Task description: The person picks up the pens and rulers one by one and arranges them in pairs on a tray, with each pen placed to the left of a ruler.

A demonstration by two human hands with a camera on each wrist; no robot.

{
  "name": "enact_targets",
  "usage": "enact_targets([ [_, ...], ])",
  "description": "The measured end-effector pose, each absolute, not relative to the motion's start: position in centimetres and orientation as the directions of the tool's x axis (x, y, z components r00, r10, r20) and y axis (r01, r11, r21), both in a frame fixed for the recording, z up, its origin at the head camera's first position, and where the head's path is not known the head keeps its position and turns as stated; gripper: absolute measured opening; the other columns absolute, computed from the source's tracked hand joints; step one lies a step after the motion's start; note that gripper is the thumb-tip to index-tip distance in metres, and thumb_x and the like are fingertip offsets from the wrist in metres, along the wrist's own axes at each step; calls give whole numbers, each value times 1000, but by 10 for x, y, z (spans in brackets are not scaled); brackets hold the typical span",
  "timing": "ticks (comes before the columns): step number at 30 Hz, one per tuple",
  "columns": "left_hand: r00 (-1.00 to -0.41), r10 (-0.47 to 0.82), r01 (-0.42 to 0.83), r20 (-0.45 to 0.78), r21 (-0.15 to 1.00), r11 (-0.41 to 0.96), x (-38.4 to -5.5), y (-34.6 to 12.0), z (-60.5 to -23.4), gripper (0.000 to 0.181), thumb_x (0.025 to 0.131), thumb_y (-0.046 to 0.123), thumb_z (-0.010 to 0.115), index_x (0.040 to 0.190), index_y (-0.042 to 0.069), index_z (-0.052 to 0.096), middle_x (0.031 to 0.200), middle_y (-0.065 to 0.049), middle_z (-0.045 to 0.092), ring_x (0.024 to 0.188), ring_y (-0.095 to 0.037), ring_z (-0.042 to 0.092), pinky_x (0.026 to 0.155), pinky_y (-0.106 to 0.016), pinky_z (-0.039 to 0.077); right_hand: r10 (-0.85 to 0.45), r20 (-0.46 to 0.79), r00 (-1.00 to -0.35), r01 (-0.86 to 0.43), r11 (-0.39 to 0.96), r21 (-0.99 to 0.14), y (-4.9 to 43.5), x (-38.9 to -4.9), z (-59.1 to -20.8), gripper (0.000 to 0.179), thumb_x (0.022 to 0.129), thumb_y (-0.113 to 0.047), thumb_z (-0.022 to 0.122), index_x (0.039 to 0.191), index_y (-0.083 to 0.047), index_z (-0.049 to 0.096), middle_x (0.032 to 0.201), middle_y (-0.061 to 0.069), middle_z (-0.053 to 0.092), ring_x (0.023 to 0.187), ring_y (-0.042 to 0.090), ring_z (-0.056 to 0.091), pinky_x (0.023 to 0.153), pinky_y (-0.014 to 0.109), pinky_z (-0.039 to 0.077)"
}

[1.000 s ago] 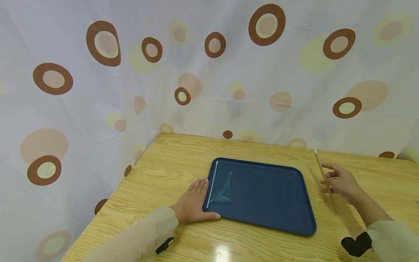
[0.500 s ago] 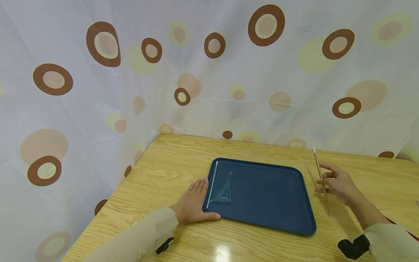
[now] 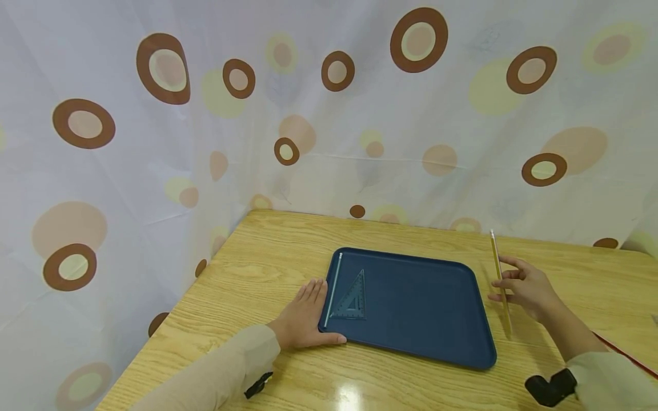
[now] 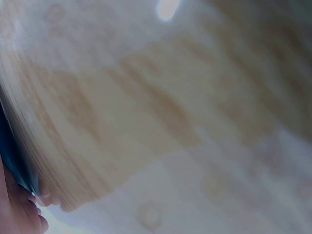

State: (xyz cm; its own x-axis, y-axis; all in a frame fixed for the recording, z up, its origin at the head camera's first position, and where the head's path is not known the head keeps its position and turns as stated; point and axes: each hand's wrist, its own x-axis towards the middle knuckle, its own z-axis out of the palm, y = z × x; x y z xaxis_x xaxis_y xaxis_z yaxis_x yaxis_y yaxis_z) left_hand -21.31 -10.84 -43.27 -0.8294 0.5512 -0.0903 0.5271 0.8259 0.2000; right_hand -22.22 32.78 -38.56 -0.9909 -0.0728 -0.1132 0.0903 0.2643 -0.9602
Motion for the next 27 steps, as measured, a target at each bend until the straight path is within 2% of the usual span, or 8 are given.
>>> enact_targets([
  [7,-831,550,527,-91,193,828,-213,-109,-433,111,79,77,43,148,-1,6,155,-19,7,145,-32,5,117,-43,14,-84,-104,-991,88,176,-980,325,-221,-388,69,89,7,51,148,-7,18,85,0,40,80,7,60,75,32,57],
  [13,-830,551,527,-91,201,826,-213,-109,-433,110,79,76,43,148,-1,6,155,-20,7,145,-32,5,117,-44,13,-85,-109,-990,96,149,-984,324,-225,-396,73,89,4,54,149,-8,15,86,0,41,81,7,60,76,32,57],
  [18,-829,551,527,-93,201,826,-214,-109,-433,110,79,76,43,148,-1,5,155,-20,7,145,-32,5,117,-43,12,-94,-105,-990,103,31,-994,333,-237,-416,80,79,-5,71,144,-23,28,87,-2,40,82,9,62,76,34,57],
  [20,-829,552,528,-92,200,826,-214,-109,-433,110,79,76,43,148,-2,5,155,-20,7,145,-32,5,117,-43,12,-95,-106,-990,109,-22,-994,332,-239,-419,72,77,-7,74,134,-27,37,87,-3,41,82,10,62,76,34,57],
  [25,-828,553,528,-94,200,825,-214,-109,-432,110,79,75,43,148,-2,6,155,-20,7,145,-32,5,117,-43,12,-94,-108,-990,108,10,-994,317,-230,-407,61,82,-2,67,129,-29,38,87,-3,41,84,9,61,76,30,56],
  [27,-828,553,529,-94,201,825,-213,-109,-432,110,79,75,43,148,-2,6,155,-20,7,145,-32,5,117,-43,13,-89,-108,-990,107,13,-994,310,-224,-401,60,85,2,63,131,-27,37,87,-2,41,84,9,61,75,30,56],
])
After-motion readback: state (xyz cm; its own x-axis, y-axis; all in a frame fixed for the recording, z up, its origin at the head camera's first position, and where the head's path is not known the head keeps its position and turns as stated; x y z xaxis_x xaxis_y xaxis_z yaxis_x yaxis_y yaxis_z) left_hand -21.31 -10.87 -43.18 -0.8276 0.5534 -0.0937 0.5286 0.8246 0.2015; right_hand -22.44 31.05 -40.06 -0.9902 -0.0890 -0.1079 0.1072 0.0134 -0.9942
